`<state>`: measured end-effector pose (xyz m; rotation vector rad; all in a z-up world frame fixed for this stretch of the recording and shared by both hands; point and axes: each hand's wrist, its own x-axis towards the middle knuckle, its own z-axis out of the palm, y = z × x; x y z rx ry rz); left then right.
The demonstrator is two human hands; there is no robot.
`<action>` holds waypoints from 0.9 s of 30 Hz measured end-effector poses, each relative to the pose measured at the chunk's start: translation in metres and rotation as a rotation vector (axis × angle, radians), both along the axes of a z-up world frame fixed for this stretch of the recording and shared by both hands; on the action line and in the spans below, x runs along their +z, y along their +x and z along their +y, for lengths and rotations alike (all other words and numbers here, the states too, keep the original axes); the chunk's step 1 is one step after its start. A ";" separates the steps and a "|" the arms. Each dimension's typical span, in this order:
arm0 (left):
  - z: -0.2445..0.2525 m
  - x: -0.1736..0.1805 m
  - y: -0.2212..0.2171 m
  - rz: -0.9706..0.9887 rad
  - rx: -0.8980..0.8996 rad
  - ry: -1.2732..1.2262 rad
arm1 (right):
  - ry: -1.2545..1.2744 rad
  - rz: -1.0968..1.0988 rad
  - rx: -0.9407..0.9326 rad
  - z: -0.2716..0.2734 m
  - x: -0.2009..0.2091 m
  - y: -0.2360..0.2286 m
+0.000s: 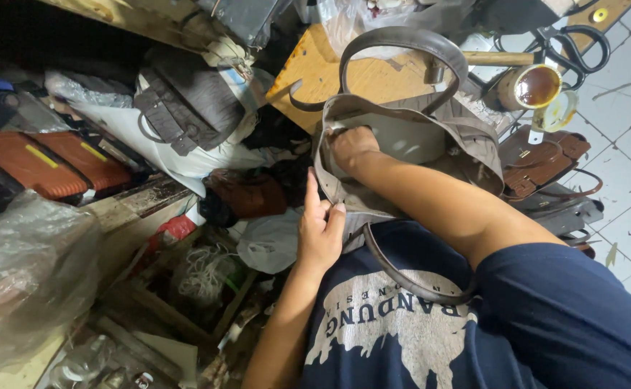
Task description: Smoothing and pressing down the interior lining of a leather tote bag by hand
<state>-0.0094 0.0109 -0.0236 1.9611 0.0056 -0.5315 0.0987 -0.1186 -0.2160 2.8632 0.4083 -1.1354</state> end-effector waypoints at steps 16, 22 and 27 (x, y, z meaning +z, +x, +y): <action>0.002 0.000 0.000 -0.004 0.015 -0.017 | -0.027 -0.039 0.005 -0.017 0.005 -0.010; 0.002 0.000 -0.001 -0.034 0.019 -0.021 | 0.113 -0.153 -0.110 -0.052 -0.086 -0.067; 0.006 -0.007 -0.003 -0.043 0.013 -0.037 | 0.092 -0.761 0.277 -0.066 -0.219 -0.079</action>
